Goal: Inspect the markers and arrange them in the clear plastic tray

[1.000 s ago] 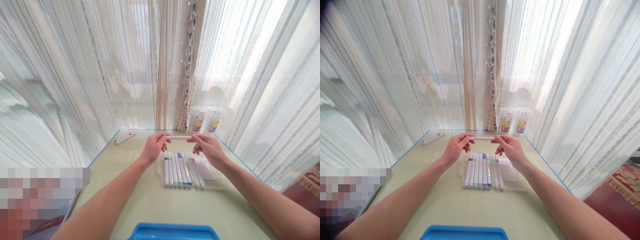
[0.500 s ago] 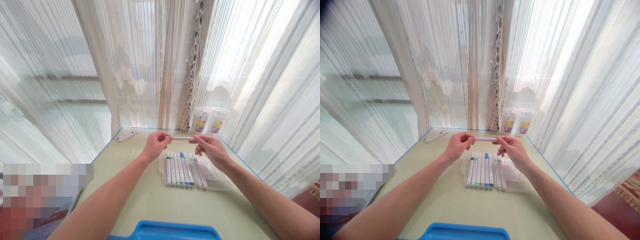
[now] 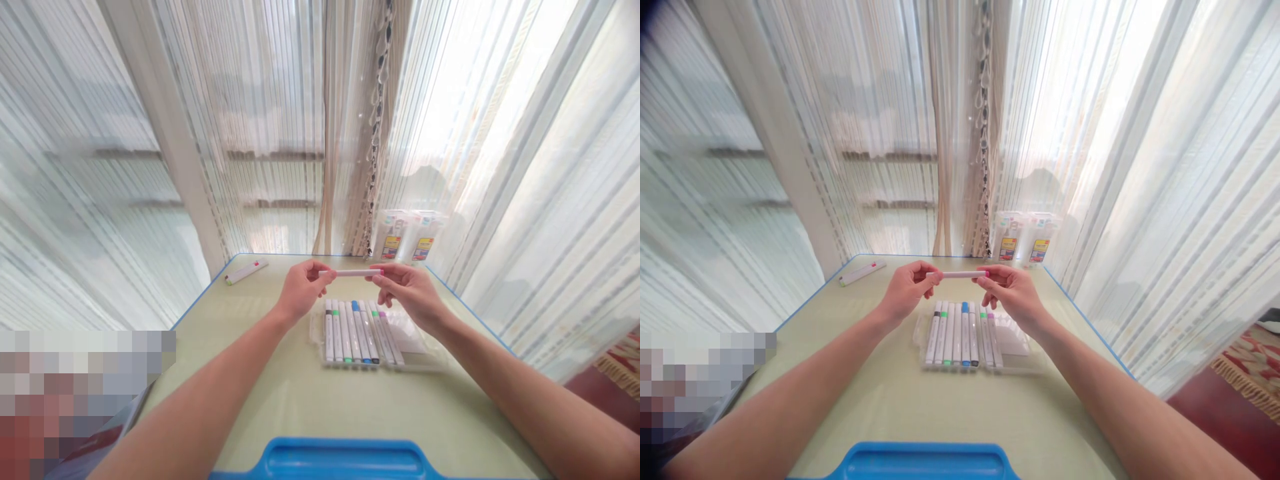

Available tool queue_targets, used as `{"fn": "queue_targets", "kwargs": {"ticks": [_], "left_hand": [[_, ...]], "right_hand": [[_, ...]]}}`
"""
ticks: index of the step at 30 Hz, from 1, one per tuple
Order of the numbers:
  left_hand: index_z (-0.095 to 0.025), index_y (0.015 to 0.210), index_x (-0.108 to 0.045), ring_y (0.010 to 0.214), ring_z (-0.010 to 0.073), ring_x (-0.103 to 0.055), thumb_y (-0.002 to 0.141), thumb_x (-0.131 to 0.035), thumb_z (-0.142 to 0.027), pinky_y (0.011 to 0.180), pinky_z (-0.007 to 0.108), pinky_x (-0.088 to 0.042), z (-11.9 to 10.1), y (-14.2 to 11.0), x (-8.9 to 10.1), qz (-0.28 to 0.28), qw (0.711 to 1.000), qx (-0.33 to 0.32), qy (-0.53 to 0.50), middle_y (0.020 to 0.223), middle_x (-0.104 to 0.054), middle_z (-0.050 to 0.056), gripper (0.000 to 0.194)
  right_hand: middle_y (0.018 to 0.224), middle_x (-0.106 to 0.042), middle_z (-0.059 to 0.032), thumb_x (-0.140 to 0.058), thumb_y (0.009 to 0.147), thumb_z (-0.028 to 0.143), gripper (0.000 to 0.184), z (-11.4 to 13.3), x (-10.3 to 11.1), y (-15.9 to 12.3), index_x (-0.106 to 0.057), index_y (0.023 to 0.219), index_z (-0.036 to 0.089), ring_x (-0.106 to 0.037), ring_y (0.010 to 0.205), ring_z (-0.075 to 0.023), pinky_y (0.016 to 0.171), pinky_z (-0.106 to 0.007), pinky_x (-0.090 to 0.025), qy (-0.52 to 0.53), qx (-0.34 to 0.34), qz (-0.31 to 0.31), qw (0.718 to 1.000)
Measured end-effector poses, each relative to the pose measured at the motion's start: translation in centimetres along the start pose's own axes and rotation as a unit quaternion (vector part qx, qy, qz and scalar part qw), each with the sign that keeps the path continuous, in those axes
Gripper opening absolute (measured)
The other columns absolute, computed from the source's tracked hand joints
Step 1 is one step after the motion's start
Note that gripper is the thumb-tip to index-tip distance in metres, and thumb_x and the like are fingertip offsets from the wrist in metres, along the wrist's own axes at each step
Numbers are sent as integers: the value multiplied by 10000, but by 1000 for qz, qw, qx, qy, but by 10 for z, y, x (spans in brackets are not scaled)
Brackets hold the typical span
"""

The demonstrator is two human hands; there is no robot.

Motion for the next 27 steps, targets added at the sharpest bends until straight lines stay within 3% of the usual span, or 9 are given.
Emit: {"fn": "queue_targets", "kwargs": {"ticks": [5,11,27], "left_hand": [[-130,842,-640,525,103,-549,777,-705,-379,494,232,-449,1,1,2,-3,1000,-3,22,679,-613,17,266],[-136,849,-633,522,101,-551,786,-689,-361,489,232,-455,2,1,3,-8,1000,-6,23,690,-605,11,240],[-101,982,-673,506,84,-566,841,-530,-202,490,228,-446,3,0,-2,3,996,39,-79,851,-690,83,225]], "right_hand": [[756,-718,-61,-802,699,400,414,4,-3,0,-706,997,130,-613,462,-123,405,-235,-434,-16,1,5,1000],[906,-751,-129,-755,750,426,401,4,-3,-3,-710,1015,128,-619,448,-114,396,-227,-423,-22,-10,7,1000],[949,-752,-127,-723,780,476,368,-3,8,3,-723,951,150,-624,448,-113,402,-233,-450,-5,1,-22,1000]]}}
Point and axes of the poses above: each hand's wrist, its own y-axis towards the middle knuckle, its own x-axis out of the back of the hand, z = x × y, the point moved 8 cm from there along y, towards the middle knuckle
